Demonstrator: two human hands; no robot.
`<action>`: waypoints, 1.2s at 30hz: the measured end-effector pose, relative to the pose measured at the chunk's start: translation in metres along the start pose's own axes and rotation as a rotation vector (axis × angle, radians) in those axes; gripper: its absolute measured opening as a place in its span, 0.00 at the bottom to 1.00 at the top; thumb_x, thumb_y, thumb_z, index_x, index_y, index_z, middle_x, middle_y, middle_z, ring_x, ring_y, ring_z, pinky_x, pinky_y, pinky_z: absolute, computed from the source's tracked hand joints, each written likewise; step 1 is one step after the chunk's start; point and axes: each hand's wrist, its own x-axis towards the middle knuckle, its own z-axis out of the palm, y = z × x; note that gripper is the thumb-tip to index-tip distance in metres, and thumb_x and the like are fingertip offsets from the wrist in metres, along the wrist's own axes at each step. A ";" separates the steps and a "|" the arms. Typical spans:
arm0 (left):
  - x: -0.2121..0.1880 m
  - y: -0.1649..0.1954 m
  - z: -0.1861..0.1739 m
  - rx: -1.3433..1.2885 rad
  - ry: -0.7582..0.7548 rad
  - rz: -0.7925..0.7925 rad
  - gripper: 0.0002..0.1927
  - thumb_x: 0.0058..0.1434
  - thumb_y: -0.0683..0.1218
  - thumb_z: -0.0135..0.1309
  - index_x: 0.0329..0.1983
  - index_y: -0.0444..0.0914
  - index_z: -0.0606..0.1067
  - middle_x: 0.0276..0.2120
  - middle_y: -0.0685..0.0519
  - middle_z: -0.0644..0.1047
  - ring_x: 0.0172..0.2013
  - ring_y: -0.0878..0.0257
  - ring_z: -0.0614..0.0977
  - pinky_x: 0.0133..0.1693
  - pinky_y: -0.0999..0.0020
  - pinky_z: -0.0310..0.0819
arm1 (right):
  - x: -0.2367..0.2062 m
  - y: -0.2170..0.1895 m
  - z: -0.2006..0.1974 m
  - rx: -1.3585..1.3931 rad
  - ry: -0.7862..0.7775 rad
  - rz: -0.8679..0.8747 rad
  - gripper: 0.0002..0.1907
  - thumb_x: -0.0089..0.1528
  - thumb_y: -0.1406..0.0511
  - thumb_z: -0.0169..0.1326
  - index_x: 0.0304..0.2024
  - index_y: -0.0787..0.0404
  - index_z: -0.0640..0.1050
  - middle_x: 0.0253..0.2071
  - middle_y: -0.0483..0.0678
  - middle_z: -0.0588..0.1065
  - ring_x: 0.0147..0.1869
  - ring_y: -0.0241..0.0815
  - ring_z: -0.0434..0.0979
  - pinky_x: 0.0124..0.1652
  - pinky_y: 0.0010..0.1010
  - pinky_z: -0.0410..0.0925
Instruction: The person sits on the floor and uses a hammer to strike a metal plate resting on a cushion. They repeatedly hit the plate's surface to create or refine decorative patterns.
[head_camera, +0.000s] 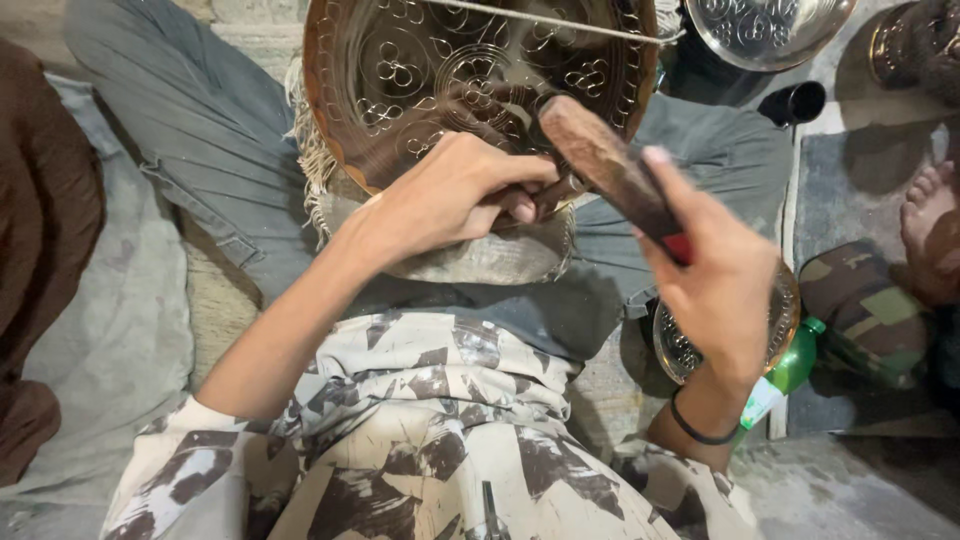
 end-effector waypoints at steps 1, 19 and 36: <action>0.000 -0.001 -0.001 -0.014 -0.014 -0.006 0.27 0.48 0.30 0.51 0.53 0.37 0.76 0.31 0.50 0.83 0.32 0.58 0.86 0.37 0.65 0.79 | 0.000 -0.003 0.000 -0.078 0.019 -0.053 0.23 0.60 0.68 0.68 0.53 0.58 0.71 0.34 0.56 0.74 0.36 0.48 0.75 0.37 0.43 0.70; 0.007 0.008 -0.010 0.062 0.016 -0.003 0.29 0.47 0.31 0.54 0.55 0.37 0.75 0.33 0.47 0.82 0.35 0.49 0.84 0.38 0.58 0.76 | -0.010 0.023 0.005 -0.182 0.302 -0.158 0.34 0.69 0.68 0.71 0.69 0.49 0.64 0.46 0.51 0.78 0.42 0.42 0.81 0.45 0.32 0.75; -0.015 0.007 0.004 0.073 0.176 -0.103 0.15 0.57 0.35 0.55 0.49 0.36 0.77 0.31 0.45 0.82 0.31 0.52 0.86 0.35 0.63 0.79 | 0.014 0.017 0.013 0.038 0.017 -0.206 0.29 0.69 0.70 0.66 0.68 0.57 0.68 0.50 0.55 0.78 0.48 0.47 0.81 0.50 0.33 0.75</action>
